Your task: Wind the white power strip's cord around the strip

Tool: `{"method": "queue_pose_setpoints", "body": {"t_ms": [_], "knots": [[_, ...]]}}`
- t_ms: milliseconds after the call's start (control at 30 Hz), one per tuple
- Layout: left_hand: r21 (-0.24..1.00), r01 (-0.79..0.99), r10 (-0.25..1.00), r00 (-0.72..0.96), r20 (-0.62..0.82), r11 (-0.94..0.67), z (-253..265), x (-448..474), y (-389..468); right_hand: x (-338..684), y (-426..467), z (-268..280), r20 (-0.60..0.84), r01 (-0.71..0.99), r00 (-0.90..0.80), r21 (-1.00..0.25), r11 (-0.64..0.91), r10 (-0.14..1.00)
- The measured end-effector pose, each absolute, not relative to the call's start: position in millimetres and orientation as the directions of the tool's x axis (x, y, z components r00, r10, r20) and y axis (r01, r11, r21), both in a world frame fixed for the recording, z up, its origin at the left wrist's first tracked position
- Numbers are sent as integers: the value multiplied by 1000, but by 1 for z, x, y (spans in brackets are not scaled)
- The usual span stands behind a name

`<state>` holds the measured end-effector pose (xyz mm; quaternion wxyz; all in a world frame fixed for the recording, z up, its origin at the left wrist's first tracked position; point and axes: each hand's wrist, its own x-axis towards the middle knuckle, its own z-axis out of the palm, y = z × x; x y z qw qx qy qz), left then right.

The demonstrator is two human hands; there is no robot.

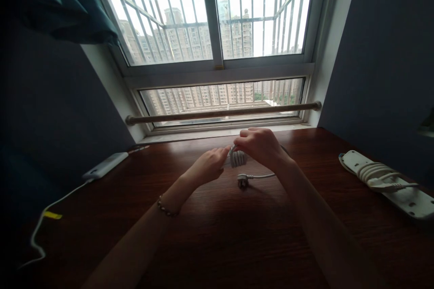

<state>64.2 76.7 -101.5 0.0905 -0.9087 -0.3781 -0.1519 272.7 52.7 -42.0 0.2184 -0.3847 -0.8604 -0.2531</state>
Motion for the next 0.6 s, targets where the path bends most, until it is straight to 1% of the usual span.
{"method": "queue_pose_setpoints", "body": {"t_ms": [100, 167, 233, 333, 400, 500, 567, 600], "knots": [[-231, 666, 577, 737, 353, -709, -97, 65, 76, 285, 68, -48, 525, 741, -617, 134, 659, 587], [-321, 627, 526, 775, 351, -710, -94, 67, 73, 290, 75, -52, 486, 718, -624, 47, 694, 612], [-387, 583, 476, 810, 342, -714, -93, 68, 70, 294, 79, -53, 440, 690, -631, -57, 722, 638], [-457, 511, 399, 858, 324, -728, -97, 70, 68, 296, 79, -53, 354, 639, -636, -257, 725, 686], [-529, 441, 296, 893, 338, -725, -102, 70, 70, 296, 79, -53, 305, 605, -635, -375, 703, 709], [-660, 314, 56, 923, 382, -682, -109, 67, 72, 292, 82, -57, 238, 535, -655, -526, 662, 718], [-705, 254, -78, 912, 402, -662, -109, 65, 72, 288, 85, -61, 173, 442, -703, -654, 614, 690], [-707, 244, -112, 902, 417, -664, -108, 64, 71, 286, 86, -63, 146, 394, -729, -709, 584, 669]]}}
